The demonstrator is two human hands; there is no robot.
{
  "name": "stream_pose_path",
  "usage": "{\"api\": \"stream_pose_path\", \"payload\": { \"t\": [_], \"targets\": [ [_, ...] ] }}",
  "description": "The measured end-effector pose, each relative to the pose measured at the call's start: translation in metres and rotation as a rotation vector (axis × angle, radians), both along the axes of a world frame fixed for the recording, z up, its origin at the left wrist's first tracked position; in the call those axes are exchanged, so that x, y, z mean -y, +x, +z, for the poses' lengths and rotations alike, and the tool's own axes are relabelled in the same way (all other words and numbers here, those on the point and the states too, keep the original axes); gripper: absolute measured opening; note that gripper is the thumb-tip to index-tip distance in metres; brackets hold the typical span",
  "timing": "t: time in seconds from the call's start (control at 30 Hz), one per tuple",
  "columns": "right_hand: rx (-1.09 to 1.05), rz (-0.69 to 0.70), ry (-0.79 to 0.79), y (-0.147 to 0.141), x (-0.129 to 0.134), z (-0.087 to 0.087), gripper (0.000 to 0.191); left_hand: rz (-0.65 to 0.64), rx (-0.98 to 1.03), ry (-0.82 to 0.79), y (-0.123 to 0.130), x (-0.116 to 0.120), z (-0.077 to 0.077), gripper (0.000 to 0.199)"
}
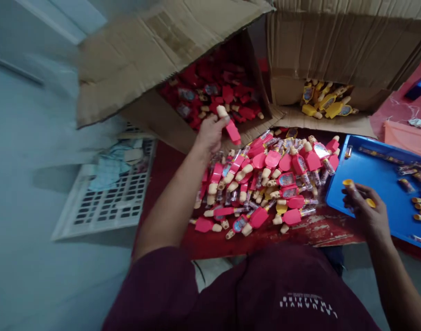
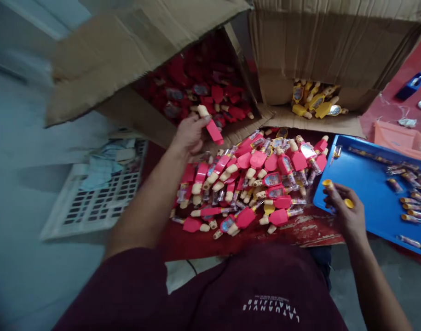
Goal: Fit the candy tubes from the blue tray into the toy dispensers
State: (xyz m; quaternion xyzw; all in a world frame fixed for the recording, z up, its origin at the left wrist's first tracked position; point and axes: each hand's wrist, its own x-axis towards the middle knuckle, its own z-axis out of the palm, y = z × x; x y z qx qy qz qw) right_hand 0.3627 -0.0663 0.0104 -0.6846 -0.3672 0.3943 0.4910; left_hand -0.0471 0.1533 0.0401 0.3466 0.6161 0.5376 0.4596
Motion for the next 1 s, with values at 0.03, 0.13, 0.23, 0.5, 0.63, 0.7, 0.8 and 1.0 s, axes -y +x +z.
{"api": "stream_pose_path", "payload": {
  "t": [0.03,0.13,0.23,0.5,0.63,0.7,0.8,1.0],
  "targets": [
    [0.026,0.081,0.023,-0.018,-0.001,0.003,0.044,-0.003,0.17,0.012,0.013,0.024,0.01,0.014],
    [0.157,0.291,0.21,-0.07,0.003,0.012,0.037,0.038,0.565,0.048,0.059,0.101,0.028,0.019],
    [0.287,0.437,0.44,-0.111,0.017,0.014,0.03,0.085,0.769,0.033,0.101,0.165,0.029,0.018],
    [0.478,0.477,0.727,-0.133,0.068,-0.001,0.031,0.199,0.923,0.066,0.135,0.228,0.009,0.031],
    [0.496,0.43,0.794,-0.126,0.082,-0.012,0.039,0.276,0.818,0.143,0.147,0.243,0.005,0.023],
    [0.529,0.407,0.811,-0.123,0.087,-0.017,0.041,0.303,0.787,0.171,0.154,0.248,0.004,0.018],
    [0.61,0.366,0.858,-0.119,0.093,-0.024,0.045,0.331,0.754,0.188,0.162,0.254,0.002,0.015],
    [0.631,0.385,0.881,-0.115,0.096,-0.021,0.045,0.336,0.714,0.069,0.164,0.257,-0.004,0.017]
  ]
}}
